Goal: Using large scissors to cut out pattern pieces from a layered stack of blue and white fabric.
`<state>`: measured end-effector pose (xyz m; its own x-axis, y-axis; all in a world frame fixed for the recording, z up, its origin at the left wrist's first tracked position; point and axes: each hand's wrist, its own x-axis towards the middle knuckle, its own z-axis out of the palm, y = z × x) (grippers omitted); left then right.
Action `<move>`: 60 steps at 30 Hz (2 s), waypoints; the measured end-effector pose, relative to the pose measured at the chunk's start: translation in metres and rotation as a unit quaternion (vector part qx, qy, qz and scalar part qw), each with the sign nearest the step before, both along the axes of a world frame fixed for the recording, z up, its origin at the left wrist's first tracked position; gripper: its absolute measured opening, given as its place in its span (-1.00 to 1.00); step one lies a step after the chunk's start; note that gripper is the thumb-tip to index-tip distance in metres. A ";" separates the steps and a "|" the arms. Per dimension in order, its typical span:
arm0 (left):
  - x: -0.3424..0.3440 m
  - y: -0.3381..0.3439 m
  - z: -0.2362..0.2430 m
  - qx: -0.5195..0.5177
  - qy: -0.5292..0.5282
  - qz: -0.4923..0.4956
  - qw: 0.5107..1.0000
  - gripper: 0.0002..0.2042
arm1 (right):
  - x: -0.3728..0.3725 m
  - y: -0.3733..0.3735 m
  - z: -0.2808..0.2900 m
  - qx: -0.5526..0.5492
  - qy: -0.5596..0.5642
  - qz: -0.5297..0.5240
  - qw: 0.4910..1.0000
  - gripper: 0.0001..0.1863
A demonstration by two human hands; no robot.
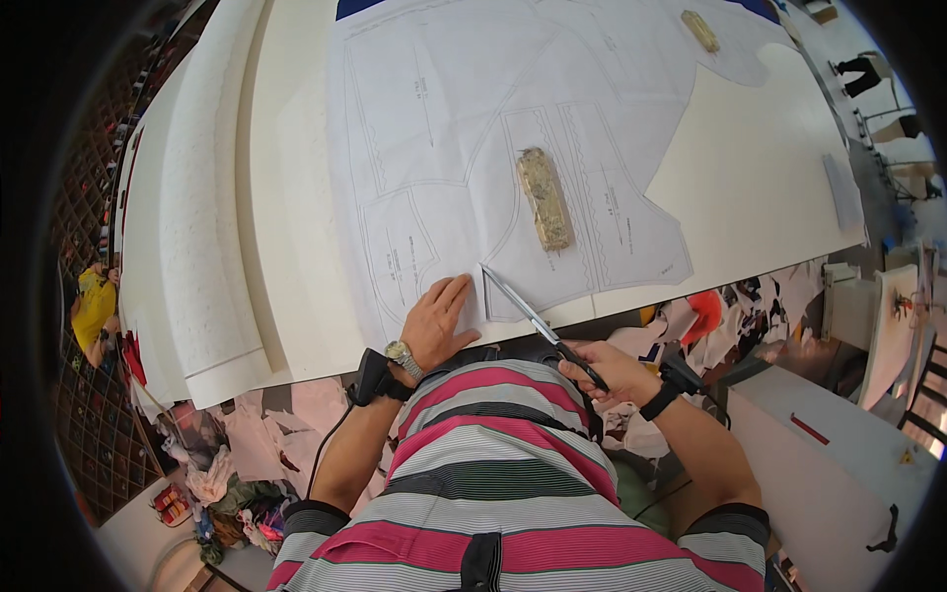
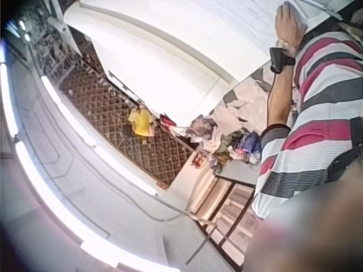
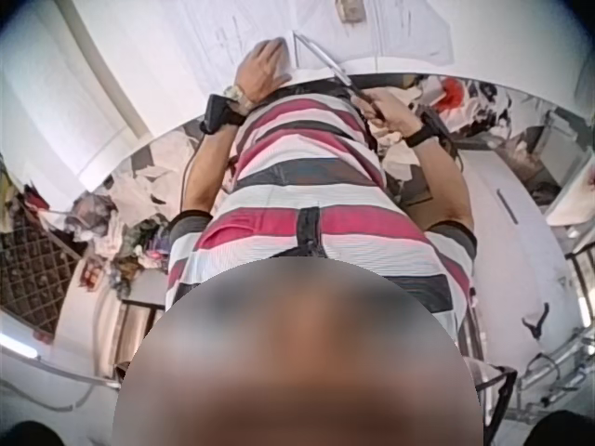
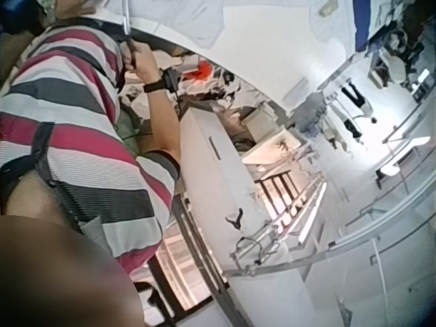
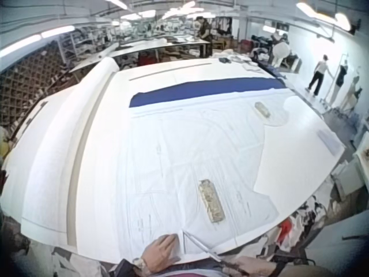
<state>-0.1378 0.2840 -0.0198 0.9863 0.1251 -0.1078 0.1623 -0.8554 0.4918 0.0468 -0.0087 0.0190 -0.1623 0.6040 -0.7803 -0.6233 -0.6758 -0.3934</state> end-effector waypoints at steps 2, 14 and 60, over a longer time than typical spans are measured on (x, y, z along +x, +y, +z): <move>0.000 -0.002 -0.001 0.002 0.003 0.007 1.000 -0.16 | -0.003 0.000 0.001 0.000 0.017 -0.024 1.000 -0.43; 0.007 -0.013 0.003 -0.014 0.007 0.073 0.997 -0.10 | -0.004 -0.029 -0.020 0.046 0.086 0.037 0.995 -0.66; 0.054 0.128 -0.028 -0.472 0.244 0.061 0.845 -0.67 | -0.312 0.208 -0.056 0.082 -0.002 -0.602 0.794 -0.55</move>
